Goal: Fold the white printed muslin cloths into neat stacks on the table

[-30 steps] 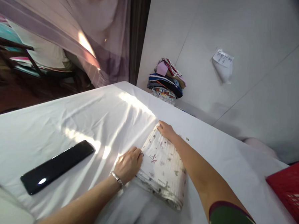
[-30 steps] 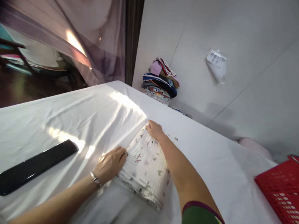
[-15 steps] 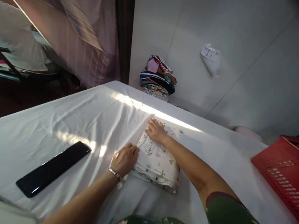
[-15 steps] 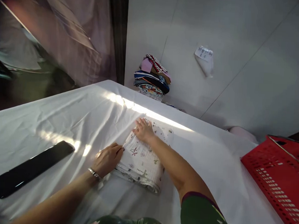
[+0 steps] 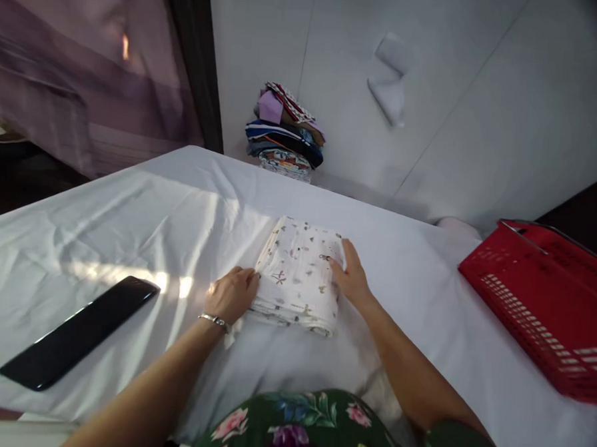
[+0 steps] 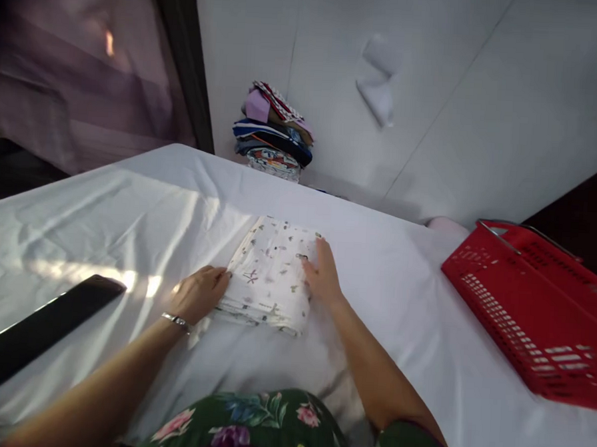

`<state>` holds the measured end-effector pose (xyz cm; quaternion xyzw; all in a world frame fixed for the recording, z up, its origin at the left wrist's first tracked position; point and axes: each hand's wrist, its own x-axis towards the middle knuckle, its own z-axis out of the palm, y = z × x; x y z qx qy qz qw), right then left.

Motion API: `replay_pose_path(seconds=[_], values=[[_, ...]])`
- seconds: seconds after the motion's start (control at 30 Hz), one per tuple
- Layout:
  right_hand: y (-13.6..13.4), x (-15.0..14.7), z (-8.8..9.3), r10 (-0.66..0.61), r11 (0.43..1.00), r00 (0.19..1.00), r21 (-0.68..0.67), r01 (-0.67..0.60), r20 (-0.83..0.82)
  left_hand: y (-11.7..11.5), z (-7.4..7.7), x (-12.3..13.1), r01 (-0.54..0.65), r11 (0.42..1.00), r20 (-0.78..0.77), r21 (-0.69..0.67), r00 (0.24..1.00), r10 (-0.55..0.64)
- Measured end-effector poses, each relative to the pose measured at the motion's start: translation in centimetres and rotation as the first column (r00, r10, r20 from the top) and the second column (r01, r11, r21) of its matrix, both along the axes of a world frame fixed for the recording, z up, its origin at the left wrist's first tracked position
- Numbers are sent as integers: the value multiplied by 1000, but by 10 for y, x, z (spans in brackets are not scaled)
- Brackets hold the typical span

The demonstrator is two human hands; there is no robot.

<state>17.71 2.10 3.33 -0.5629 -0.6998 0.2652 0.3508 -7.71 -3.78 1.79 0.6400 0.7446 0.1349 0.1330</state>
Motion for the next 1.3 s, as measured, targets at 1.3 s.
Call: replay_pose_path(seconds=[1.3], values=[[-102, 70, -54, -34, 997, 986, 72, 23, 166, -6, -11, 39, 18, 1000, 199, 25, 980, -22]])
